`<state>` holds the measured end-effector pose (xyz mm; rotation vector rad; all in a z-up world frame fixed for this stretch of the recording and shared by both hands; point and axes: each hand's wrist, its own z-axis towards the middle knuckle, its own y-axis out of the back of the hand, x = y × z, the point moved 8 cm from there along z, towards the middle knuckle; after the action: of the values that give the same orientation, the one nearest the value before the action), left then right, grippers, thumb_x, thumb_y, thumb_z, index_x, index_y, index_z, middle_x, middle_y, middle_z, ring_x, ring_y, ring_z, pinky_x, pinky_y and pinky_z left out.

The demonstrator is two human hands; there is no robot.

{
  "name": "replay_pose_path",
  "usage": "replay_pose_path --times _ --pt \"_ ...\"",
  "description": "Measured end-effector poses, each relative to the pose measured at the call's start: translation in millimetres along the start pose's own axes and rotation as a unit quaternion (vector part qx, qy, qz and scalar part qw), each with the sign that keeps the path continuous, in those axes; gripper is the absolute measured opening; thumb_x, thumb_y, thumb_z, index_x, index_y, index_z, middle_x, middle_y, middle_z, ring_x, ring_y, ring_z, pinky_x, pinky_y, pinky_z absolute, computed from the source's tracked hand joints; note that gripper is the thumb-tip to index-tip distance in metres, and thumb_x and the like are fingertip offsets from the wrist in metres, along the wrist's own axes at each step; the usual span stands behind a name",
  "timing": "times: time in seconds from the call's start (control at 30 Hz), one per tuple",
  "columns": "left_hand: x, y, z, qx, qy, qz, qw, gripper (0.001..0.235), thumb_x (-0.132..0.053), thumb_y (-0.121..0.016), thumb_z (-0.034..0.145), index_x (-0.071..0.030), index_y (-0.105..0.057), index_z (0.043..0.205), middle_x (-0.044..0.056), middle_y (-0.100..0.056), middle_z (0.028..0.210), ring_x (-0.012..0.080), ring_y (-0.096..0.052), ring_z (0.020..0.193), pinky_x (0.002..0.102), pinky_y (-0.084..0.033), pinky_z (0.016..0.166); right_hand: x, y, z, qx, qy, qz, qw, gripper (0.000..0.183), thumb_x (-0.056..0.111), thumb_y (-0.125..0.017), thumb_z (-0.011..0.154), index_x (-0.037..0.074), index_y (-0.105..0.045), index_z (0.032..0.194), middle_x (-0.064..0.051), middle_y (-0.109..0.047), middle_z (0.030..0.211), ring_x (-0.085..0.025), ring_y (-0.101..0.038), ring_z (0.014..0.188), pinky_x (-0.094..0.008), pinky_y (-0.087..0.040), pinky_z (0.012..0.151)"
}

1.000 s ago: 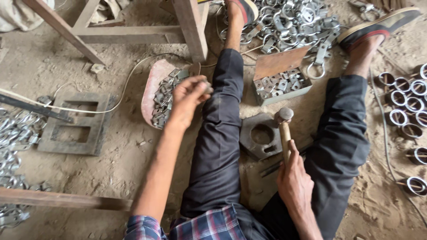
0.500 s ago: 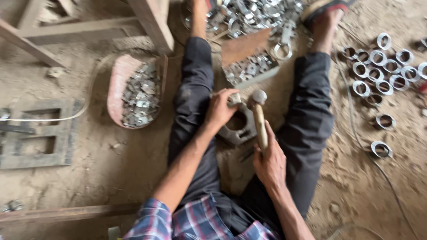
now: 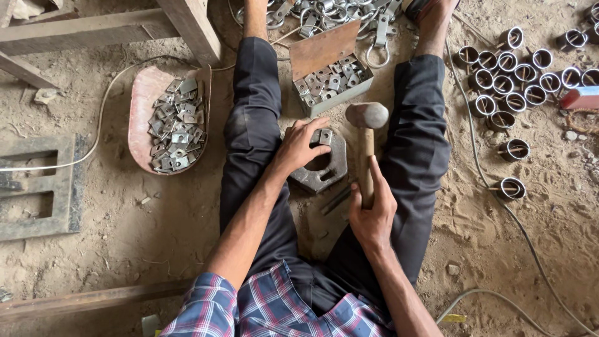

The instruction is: The person places small metal pieces onto a large metal anvil and strikes them with a hammer to straighten them before placing them into a cardboard box.

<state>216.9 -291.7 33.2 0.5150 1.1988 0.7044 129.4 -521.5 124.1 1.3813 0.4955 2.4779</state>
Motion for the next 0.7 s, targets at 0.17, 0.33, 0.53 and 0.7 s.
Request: replay_pose_path --times 0.17,0.33,0.53,0.7 --pt "17.0 -8.4 -2.4 0.0 0.008 -0.003 1.0 0.056 -0.019 -0.086 0.078 -0.011 -0.064 0.13 0.011 -0.062 0.138 0.0315 -0.059 0.129 0.042 -0.046 0.11 -10.1 2.5 -7.8 -0.024 -0.019 0.011 0.999 0.061 0.001 -0.07 0.093 -0.001 -0.048 0.15 -0.025 -0.064 0.139 -0.035 -0.064 0.11 -0.038 -0.053 0.094" --pt "2.8 -0.7 -2.4 0.044 0.003 0.017 0.999 0.048 -0.017 -0.085 0.08 -0.016 -0.068 0.124 0.005 -0.063 0.137 0.0282 -0.059 0.129 0.042 -0.047 0.11 2.2 6.1 -6.7 -0.044 0.026 0.027 0.998 0.06 -0.001 -0.069 0.095 -0.004 -0.047 0.151 -0.026 -0.062 0.141 -0.037 -0.068 0.125 -0.039 -0.055 0.103" --pt "-8.7 -2.5 -4.4 0.05 0.007 0.029 0.998 0.056 -0.01 -0.08 0.082 -0.015 -0.063 0.135 0.005 -0.06 0.14 0.0298 -0.058 0.129 0.043 -0.046 0.107 7.9 5.7 -3.5 -0.02 0.053 0.004 0.998 0.06 -0.002 -0.068 0.095 -0.005 -0.047 0.151 -0.025 -0.067 0.12 -0.033 -0.071 0.101 -0.039 -0.057 0.087" --pt "8.7 -8.0 -3.5 0.039 0.009 0.017 0.999 0.066 0.009 -0.073 0.076 -0.01 -0.061 0.138 0.01 -0.056 0.143 0.0297 -0.056 0.13 0.04 -0.045 0.111 7.6 6.0 -4.6 -0.009 0.045 -0.004 0.999 0.06 -0.004 -0.068 0.093 -0.005 -0.048 0.149 -0.022 -0.063 0.099 -0.032 -0.065 0.081 -0.04 -0.053 0.072"
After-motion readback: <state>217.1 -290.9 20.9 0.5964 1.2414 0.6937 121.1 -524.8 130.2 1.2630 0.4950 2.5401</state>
